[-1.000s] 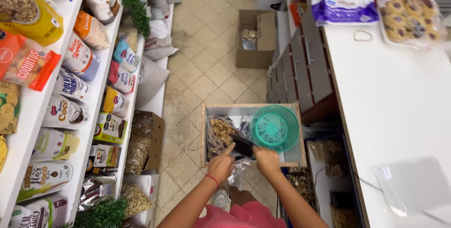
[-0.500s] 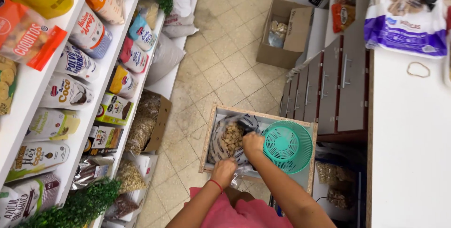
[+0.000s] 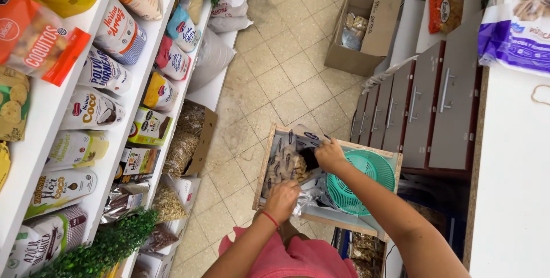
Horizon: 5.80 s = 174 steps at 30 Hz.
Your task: Weighing and packaging snacks into plastic bags using a scoop and a digital scale
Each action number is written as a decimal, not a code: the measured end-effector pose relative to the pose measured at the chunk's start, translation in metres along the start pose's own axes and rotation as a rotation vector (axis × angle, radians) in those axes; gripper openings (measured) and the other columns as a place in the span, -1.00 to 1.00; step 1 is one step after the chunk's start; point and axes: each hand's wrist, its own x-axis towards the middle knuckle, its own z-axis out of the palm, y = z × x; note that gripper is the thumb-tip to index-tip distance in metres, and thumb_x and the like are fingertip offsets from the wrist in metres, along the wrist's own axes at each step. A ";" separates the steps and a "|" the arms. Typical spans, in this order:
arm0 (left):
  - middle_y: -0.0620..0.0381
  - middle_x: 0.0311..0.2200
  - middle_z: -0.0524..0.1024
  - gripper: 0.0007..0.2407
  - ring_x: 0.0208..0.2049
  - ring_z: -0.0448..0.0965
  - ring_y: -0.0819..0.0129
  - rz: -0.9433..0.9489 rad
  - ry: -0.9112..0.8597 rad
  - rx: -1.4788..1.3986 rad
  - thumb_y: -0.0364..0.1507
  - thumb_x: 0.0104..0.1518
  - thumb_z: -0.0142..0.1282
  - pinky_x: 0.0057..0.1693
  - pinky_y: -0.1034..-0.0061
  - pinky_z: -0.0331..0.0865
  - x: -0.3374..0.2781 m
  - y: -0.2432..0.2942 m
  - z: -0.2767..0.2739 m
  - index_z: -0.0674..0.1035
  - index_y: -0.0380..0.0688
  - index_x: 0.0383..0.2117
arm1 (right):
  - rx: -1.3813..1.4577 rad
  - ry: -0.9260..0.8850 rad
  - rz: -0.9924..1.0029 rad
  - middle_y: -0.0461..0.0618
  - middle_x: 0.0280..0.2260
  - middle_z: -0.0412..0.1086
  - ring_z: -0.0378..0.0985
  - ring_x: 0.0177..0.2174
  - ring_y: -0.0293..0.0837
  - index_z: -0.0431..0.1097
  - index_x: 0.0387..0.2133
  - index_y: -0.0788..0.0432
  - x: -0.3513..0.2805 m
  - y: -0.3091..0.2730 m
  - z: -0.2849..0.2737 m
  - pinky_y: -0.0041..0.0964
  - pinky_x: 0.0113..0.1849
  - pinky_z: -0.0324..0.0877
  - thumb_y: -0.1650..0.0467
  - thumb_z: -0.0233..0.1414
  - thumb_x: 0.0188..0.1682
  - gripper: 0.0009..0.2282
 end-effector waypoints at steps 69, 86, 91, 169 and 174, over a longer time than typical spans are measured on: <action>0.13 0.17 0.30 -0.43 0.07 0.44 -0.04 -0.381 -0.110 -0.347 -0.57 -0.05 0.16 0.10 0.09 0.40 0.017 0.036 -0.203 0.32 0.19 0.17 | 0.727 0.227 0.061 -0.12 -0.44 0.42 0.35 -0.23 -0.16 0.38 -0.46 -0.12 -0.073 0.070 0.032 -0.27 -0.14 0.16 0.17 -0.22 0.01 -0.76; 0.18 -0.60 0.56 -0.90 -0.47 0.62 0.18 -0.219 0.138 -0.133 -0.40 0.05 0.17 -0.35 0.36 0.46 0.055 0.001 -0.169 0.47 0.03 -0.50 | 1.209 0.440 0.268 0.01 -0.58 0.15 0.39 -0.44 0.05 0.29 -0.68 0.03 -0.173 0.073 0.050 -0.17 -0.28 0.30 0.29 -0.12 -0.05 -0.77; 0.27 -0.20 0.56 -0.87 -0.33 0.60 -0.02 -0.062 0.010 -0.096 -0.50 0.07 0.00 -0.27 0.16 0.47 0.078 0.011 -0.142 0.33 0.02 -0.57 | 1.151 0.436 0.385 0.05 -0.55 0.24 0.44 -0.38 0.14 0.36 -0.63 0.05 -0.216 0.064 0.028 -0.10 -0.22 0.29 0.29 -0.11 -0.06 -0.79; 0.23 0.35 0.07 -0.36 -0.53 0.31 0.59 0.755 -1.024 -0.508 -0.71 -0.09 -0.20 -0.52 0.60 0.10 0.116 0.424 -0.266 0.18 -0.06 0.28 | 1.241 0.163 1.144 0.07 -0.45 0.48 0.52 -0.31 0.17 0.46 -0.55 0.04 -0.413 -0.170 -0.034 0.03 -0.33 0.32 0.12 -0.06 -0.01 -0.68; 0.09 0.39 -0.04 -0.34 -0.65 0.34 0.59 0.950 -1.411 -0.681 -0.64 -0.12 -0.18 -0.51 0.71 0.40 0.089 0.552 -0.241 0.15 0.09 0.26 | 1.252 0.282 1.219 0.12 -0.45 0.46 0.49 -0.30 0.22 0.42 -0.57 0.09 -0.464 -0.199 -0.010 0.10 -0.35 0.30 0.15 -0.08 0.03 -0.67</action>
